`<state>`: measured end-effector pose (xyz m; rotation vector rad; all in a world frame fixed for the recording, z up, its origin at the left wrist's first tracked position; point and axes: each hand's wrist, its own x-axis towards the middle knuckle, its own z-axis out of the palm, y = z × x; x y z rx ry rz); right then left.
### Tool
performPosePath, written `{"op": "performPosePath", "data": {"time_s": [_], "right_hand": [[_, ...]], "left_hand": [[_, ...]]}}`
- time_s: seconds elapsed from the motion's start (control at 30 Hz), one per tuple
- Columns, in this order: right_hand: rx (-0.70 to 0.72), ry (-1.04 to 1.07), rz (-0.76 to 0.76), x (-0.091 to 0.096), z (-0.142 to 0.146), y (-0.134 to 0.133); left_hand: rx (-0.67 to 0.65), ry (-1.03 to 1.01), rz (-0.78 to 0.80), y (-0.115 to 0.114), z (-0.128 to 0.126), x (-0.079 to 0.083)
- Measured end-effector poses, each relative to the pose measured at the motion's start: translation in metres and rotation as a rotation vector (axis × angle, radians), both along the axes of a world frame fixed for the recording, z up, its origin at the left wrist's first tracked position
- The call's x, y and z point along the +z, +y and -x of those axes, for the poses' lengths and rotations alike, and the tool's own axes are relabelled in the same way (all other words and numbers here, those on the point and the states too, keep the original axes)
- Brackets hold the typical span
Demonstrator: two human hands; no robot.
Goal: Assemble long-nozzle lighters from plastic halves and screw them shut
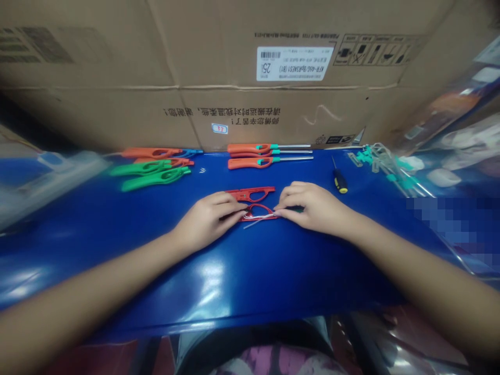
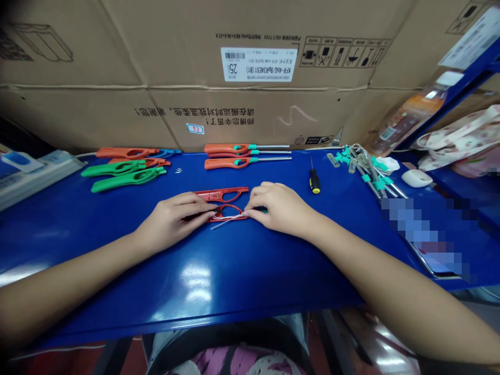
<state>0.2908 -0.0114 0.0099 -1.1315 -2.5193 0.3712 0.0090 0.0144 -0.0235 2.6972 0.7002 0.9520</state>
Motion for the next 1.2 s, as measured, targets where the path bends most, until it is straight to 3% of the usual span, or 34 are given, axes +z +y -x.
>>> {"op": "performPosePath", "data": {"time_s": [0.17,0.4,0.53,0.77,1.2], "right_hand": [[-0.051,0.106,0.151,-0.005,0.004,0.002],[-0.183,0.043,0.263,-0.001,0.011,-0.002],[-0.132,0.074,0.304,-0.001,0.01,-0.002],[-0.129,0.057,0.304,-0.001,0.009,-0.002],[-0.14,0.058,0.314,0.001,0.002,-0.001]], "left_hand": [[0.021,-0.014,-0.04,0.0,0.001,-0.001],[-0.001,-0.018,-0.015,-0.001,-0.001,0.002],[0.018,-0.049,0.044,-0.003,-0.006,0.003],[0.015,-0.042,0.064,-0.001,-0.007,0.001],[-0.038,0.06,-0.035,-0.007,-0.004,0.007]]}}
